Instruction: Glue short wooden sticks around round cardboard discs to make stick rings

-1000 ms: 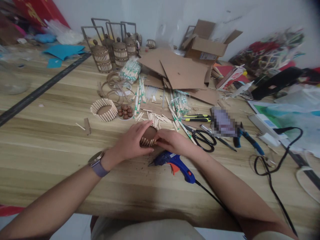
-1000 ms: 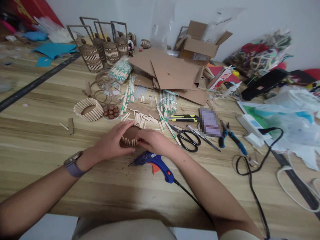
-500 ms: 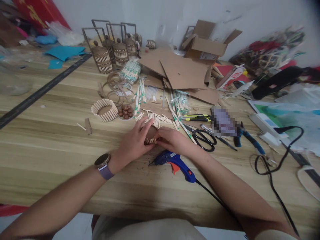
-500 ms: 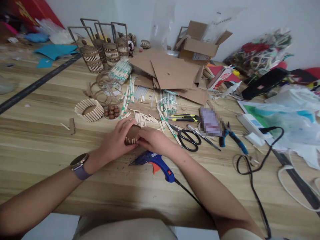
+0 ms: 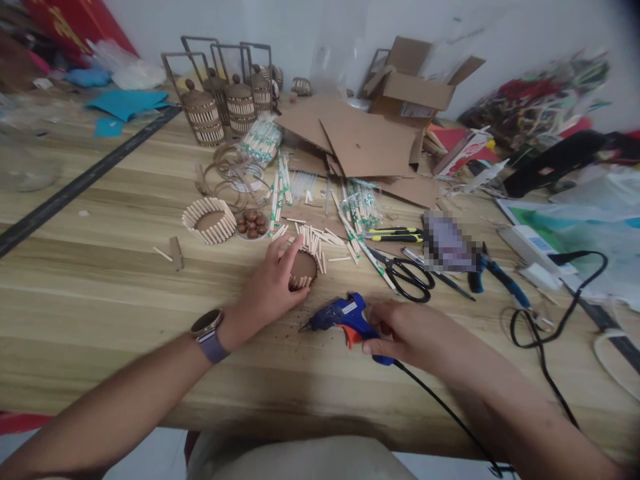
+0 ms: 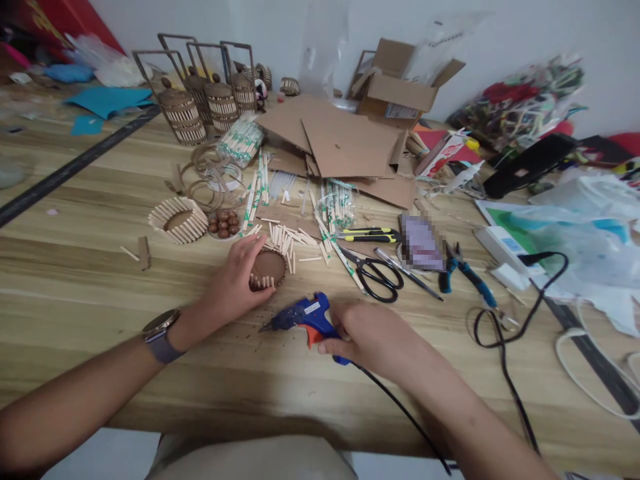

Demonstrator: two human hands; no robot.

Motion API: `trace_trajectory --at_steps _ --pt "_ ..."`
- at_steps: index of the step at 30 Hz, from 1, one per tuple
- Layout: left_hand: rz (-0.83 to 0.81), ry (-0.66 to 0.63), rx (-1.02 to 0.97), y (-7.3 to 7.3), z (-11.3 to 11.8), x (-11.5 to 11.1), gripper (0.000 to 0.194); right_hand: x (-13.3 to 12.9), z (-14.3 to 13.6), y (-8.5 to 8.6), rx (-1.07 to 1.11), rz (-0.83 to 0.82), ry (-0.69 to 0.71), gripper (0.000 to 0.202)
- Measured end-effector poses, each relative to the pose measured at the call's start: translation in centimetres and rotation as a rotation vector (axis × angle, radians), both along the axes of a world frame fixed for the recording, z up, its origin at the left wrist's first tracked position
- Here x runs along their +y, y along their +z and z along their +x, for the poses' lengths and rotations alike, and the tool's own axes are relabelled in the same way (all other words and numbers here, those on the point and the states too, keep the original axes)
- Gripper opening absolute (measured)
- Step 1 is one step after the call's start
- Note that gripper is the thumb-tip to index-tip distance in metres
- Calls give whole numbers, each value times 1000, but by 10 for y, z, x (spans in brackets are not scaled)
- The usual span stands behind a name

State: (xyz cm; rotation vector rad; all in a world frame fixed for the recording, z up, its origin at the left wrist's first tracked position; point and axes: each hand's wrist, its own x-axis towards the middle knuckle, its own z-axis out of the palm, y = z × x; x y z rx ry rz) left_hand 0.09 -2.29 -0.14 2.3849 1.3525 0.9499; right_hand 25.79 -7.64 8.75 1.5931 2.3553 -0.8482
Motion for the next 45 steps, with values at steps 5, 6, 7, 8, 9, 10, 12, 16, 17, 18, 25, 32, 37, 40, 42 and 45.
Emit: trace_trajectory --at_steps 5,6,7,8,9,10,12,16,17,18,25,32,37,40,42,45 --pt "9 12 -7 0 0 0 97 -16 3 -28 119 55 -176 11" --pt "10 10 -10 0 -1 0 97 -17 4 -30 179 48 -206 11" --pt "11 7 -14 -1 -1 1 98 -17 6 -31 253 38 -244 13" --pt "10 4 -21 -1 -1 1 99 -16 9 -32 342 23 -290 15" --pt "10 1 -29 -2 -1 1 101 -16 12 -32 437 2 -337 16" --pt "10 -1 -36 -2 -1 1 103 -16 15 -33 532 -28 -384 17" --pt "15 -7 -46 -3 -1 2 107 -17 21 -38 704 -98 -477 18" --pt "15 -10 -46 -3 -1 3 108 -14 20 -50 958 -197 -695 30" --pt "15 -12 -44 -2 -1 3 108 -12 17 -51 1015 -231 -735 32" --pt "16 -14 -41 -2 -1 3 107 -8 12 -50 1065 -274 -755 34" --pt "15 -18 -35 -3 -2 2 105 16 -14 -40 964 -173 -582 29" --pt "26 -38 -62 -3 -2 2 104 10 -4 -52 775 65 -479 34" --pt "13 -36 -41 -1 -2 1 105 8 -4 -49 687 154 -399 27" --pt "12 -30 -35 -1 -2 1 104 7 -6 -47 652 193 -330 24" --pt "15 -28 -40 0 -2 1 105 7 -7 -46 640 199 -303 23" --pt "14 -30 -40 1 -1 1 103 6 -8 -46 629 207 -267 23"
